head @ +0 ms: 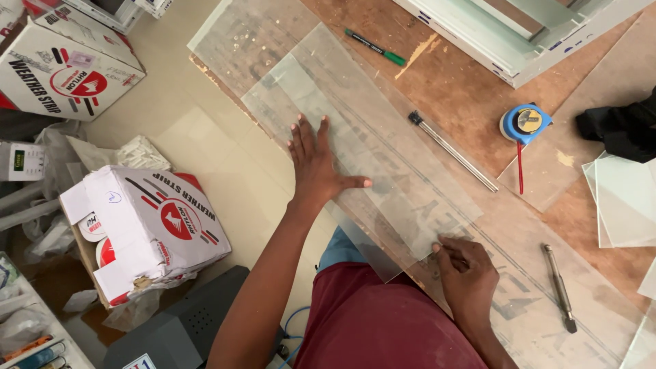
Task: Measure and cut strips of glass for window frames using a glass cutter.
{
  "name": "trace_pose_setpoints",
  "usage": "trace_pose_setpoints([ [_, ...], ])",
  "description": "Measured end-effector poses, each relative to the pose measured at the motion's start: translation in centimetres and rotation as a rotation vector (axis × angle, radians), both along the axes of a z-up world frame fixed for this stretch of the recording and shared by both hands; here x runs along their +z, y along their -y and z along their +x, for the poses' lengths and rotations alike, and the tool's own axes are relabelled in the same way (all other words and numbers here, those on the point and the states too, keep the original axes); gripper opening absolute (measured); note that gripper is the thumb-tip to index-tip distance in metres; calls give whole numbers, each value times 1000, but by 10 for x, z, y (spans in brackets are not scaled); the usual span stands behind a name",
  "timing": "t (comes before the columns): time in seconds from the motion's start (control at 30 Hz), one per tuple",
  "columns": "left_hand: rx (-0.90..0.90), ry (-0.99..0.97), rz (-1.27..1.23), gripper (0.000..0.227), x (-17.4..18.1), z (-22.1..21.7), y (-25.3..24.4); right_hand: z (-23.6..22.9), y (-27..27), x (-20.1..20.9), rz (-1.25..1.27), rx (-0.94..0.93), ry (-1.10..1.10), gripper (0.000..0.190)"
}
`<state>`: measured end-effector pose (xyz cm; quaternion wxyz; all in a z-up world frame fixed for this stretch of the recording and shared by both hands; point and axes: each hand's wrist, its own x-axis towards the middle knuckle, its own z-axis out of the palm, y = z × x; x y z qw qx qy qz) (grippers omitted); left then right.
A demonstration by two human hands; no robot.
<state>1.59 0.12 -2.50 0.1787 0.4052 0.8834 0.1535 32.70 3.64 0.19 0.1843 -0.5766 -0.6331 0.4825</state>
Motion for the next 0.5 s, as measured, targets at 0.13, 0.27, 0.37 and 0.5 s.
trace_pose_setpoints([
  [0.13,12,6,-4,166,1,0,0,-1,0,2,12,10,-5,22],
  [0.27,13,4,3,166,1,0,0,-2,1,2,28,22,9,22],
  [0.37,20,17,-9,166,2,-1,-1,-3,1,4,25,13,2,22],
  [0.5,10,6,4,166,3,0,0,-6,0,7,8,1,-6,22],
])
